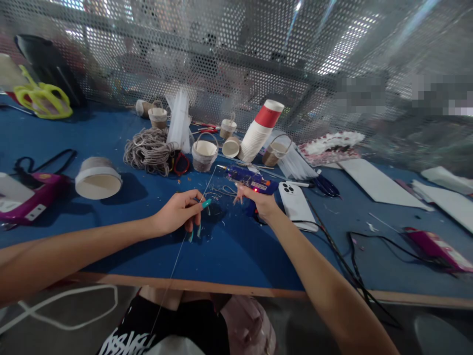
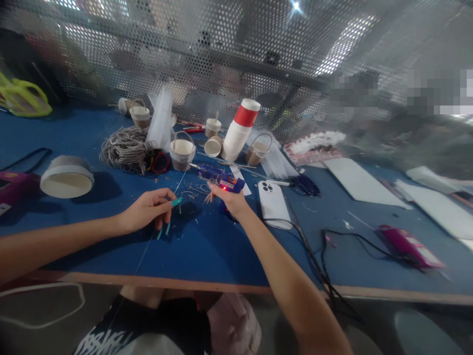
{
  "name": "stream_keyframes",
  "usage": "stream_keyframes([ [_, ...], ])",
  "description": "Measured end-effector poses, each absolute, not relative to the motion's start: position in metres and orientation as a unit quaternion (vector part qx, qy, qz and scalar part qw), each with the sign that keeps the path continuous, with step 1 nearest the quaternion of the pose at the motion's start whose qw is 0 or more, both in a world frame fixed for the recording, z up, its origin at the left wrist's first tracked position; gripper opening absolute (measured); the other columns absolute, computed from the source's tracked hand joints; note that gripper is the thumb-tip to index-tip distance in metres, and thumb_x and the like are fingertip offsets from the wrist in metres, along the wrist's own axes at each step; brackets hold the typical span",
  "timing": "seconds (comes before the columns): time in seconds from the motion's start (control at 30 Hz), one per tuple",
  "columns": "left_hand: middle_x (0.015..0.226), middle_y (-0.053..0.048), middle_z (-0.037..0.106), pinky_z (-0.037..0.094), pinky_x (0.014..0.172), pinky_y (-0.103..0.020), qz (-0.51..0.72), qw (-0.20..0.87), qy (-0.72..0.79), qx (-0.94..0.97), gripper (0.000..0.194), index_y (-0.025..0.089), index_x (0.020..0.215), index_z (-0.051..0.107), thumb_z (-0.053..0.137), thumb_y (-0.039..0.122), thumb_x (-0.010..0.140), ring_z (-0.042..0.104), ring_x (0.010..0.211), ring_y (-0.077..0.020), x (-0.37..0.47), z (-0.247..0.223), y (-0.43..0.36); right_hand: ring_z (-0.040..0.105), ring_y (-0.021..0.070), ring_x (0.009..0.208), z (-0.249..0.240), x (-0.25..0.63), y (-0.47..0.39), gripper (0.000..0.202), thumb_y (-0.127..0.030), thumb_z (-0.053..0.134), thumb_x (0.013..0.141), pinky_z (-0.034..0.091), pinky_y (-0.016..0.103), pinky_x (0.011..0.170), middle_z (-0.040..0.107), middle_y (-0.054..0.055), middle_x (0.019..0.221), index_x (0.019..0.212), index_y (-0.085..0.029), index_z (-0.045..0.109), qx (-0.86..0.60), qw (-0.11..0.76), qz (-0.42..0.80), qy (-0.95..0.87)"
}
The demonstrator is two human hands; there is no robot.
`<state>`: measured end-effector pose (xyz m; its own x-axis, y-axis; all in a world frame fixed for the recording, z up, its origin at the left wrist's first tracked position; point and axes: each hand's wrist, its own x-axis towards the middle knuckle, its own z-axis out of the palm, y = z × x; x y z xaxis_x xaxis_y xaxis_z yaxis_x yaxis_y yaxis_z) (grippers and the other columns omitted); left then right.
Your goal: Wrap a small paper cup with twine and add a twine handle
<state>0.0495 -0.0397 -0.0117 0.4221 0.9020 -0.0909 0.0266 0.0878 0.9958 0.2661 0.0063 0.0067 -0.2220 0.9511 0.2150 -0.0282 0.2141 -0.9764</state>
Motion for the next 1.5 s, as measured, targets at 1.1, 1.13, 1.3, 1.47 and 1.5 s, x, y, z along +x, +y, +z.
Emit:
stream_keyframes([
  [1.1, 0.049, 0.006, 0.058, 0.039, 0.034, -0.014, 0.349, 0.597, 0.405, 0.599, 0.01, 0.016, 0.084, 0.046, 0.051, 0.026, 0.084, 0.05, 0.032, -0.0063, 0.0492, -0.0105, -0.0404, 0.057, 0.0145, 0.05, 0.0014, 0.2715, 0.0105, 0.043, -0.058, 0.075, 0.055, 0.055, 0.033, 0.063, 0.054, -0.002, 0.047, 0.044, -0.021, 0.056, -0.441, 0.437, 0.5, -0.604],
  [1.13, 0.049, 0.006, 0.058, 0.04, 0.034, -0.014, 0.349, 0.598, 0.405, 0.598, 0.01, 0.017, 0.084, 0.046, 0.051, 0.026, 0.084, 0.05, 0.032, -0.0062, 0.0492, -0.0106, -0.0405, 0.057, 0.0146, 0.051, 0.0009, 0.2719, 0.0108, 0.043, -0.058, 0.075, 0.055, 0.055, 0.033, 0.064, 0.054, -0.002, 0.046, 0.044, -0.021, 0.056, -0.442, 0.435, 0.501, -0.605],
  [1.3, 0.05, 0.006, 0.058, 0.039, 0.034, -0.014, 0.348, 0.599, 0.401, 0.6, 0.014, 0.017, 0.083, 0.046, 0.052, 0.03, 0.084, 0.051, 0.032, -0.0063, 0.0495, -0.0105, -0.0403, 0.056, 0.0141, 0.05, 0.0014, 0.272, 0.01, 0.044, -0.059, 0.074, 0.054, 0.054, 0.033, 0.063, 0.052, -0.003, 0.045, 0.043, -0.021, 0.055, -0.443, 0.435, 0.498, -0.605],
  [1.47, 0.05, 0.006, 0.058, 0.039, 0.034, -0.014, 0.35, 0.603, 0.4, 0.596, 0.014, 0.017, 0.084, 0.046, 0.052, 0.03, 0.084, 0.05, 0.032, -0.0063, 0.0496, -0.0115, -0.0399, 0.055, 0.0128, 0.049, 0.0033, 0.2707, 0.0092, 0.046, -0.06, 0.075, 0.053, 0.053, 0.032, 0.061, 0.052, -0.002, 0.046, 0.042, -0.02, 0.055, -0.443, 0.432, 0.499, -0.607],
  [1.5, 0.05, 0.006, 0.058, 0.04, 0.034, -0.014, 0.351, 0.602, 0.398, 0.597, 0.014, 0.017, 0.084, 0.046, 0.051, 0.03, 0.084, 0.051, 0.032, -0.0063, 0.0495, -0.0117, -0.04, 0.054, 0.0126, 0.048, 0.0035, 0.2705, 0.0092, 0.046, -0.06, 0.075, 0.053, 0.053, 0.032, 0.06, 0.052, -0.002, 0.046, 0.042, -0.02, 0.055, -0.445, 0.43, 0.499, -0.606],
])
